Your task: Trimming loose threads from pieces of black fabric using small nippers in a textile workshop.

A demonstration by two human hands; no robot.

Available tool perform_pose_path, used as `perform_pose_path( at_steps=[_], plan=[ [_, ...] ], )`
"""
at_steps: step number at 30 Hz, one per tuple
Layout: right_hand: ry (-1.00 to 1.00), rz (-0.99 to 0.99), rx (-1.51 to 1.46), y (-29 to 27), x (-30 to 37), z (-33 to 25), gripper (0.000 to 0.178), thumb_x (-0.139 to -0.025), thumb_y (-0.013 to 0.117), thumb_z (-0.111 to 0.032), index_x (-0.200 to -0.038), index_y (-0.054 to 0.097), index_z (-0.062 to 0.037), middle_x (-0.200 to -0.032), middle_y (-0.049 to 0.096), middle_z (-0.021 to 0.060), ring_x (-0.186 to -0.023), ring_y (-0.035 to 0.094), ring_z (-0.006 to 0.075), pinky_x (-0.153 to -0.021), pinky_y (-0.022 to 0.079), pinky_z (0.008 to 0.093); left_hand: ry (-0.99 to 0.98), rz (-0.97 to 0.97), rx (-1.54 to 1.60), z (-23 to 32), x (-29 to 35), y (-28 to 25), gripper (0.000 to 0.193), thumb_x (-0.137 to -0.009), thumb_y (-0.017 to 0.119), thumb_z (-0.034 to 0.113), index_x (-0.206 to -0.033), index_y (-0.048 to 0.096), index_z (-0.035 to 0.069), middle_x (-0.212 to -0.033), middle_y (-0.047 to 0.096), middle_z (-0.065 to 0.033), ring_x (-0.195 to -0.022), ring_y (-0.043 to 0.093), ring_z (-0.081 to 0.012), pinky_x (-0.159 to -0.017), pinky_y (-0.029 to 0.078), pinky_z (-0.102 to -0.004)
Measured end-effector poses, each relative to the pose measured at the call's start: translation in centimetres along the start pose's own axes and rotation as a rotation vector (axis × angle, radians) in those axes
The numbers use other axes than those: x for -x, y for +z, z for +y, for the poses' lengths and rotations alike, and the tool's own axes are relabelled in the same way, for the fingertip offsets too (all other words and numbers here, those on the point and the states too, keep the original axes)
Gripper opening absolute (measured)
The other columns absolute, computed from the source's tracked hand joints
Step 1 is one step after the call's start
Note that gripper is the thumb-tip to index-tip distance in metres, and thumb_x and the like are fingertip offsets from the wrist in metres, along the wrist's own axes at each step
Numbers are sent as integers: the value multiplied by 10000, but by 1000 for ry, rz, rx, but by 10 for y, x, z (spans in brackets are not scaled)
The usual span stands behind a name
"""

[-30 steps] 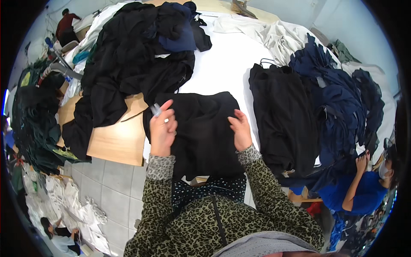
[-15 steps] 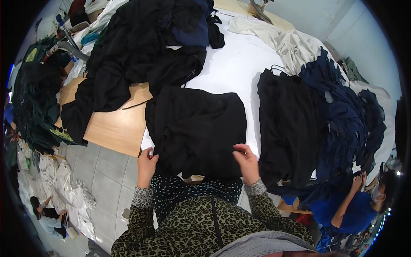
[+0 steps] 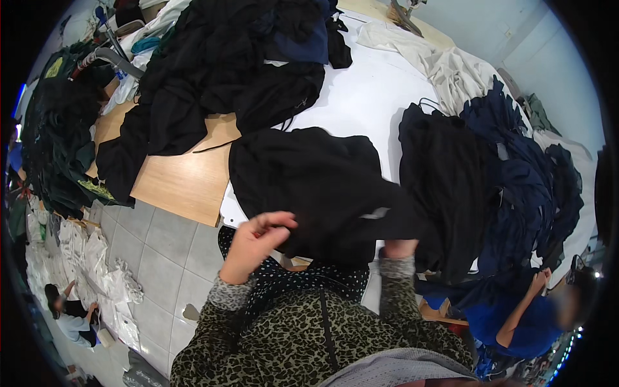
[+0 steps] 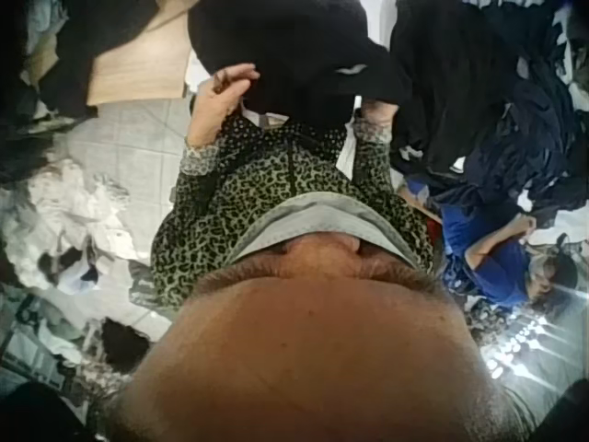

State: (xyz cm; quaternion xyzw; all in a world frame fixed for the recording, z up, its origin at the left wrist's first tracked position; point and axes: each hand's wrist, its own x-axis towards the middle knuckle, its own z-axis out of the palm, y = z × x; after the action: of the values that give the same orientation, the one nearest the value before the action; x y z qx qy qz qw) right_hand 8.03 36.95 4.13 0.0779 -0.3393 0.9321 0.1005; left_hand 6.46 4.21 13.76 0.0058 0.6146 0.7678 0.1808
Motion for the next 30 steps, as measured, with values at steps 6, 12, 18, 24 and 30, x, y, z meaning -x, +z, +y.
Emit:
perform_pose_path(
  at_steps=[6, 12, 18, 24, 30],
  plan=[
    [497, 155, 2097, -20, 34, -118, 308, -876, 531, -143, -1138, 578, 11, -1119, 590, 250, -892, 599, 411, -781, 493, 445, -45, 470, 18, -45, -24, -67, 237, -890, 602, 107, -1086, 621, -24, -887, 674, -51, -476, 393, -1, -400, 291, -171],
    [-113, 43, 1871, 50, -4, -81, 809, -688, 800, -184, -1350, 379, 14, -1370, 411, 210, -1267, 393, 354, -1060, 313, 402, 230, 672, -356, -93, -101, -103, 208, -868, 607, 72, -1036, 622, -49, -950, 654, -105, -836, 605, -147, -763, 480, -263],
    [-97, 115, 1702, 26, -68, 36, 1269, -517, 877, -467, -1466, 143, -54, -1473, 138, 283, -1350, 184, 456, -1072, 255, 503, 418, 736, -708, -118, -134, -90, 160, -878, 587, 57, -1004, 622, -35, -905, 643, -103, -815, 609, -164, -743, 486, -266],
    [43, 184, 1938, 16, -116, 99, 388, -702, 760, -331, -1003, 605, -142, -1208, 500, 24, -1266, 347, 328, -952, 150, 763, 477, 712, -615, -129, -131, -97, 145, -890, 582, 55, -1000, 615, -34, -902, 640, -98, -815, 605, -161, -742, 493, -280],
    [-154, 331, 989, 55, -87, 15, 225, -789, 694, -44, -999, 634, 8, -943, 653, 71, -913, 593, 150, -852, 457, 285, 406, 715, -542, -133, -120, -99, 123, -894, 574, 47, -982, 599, -34, -873, 621, -54, -770, 573, -116, -718, 478, -243]
  ],
)
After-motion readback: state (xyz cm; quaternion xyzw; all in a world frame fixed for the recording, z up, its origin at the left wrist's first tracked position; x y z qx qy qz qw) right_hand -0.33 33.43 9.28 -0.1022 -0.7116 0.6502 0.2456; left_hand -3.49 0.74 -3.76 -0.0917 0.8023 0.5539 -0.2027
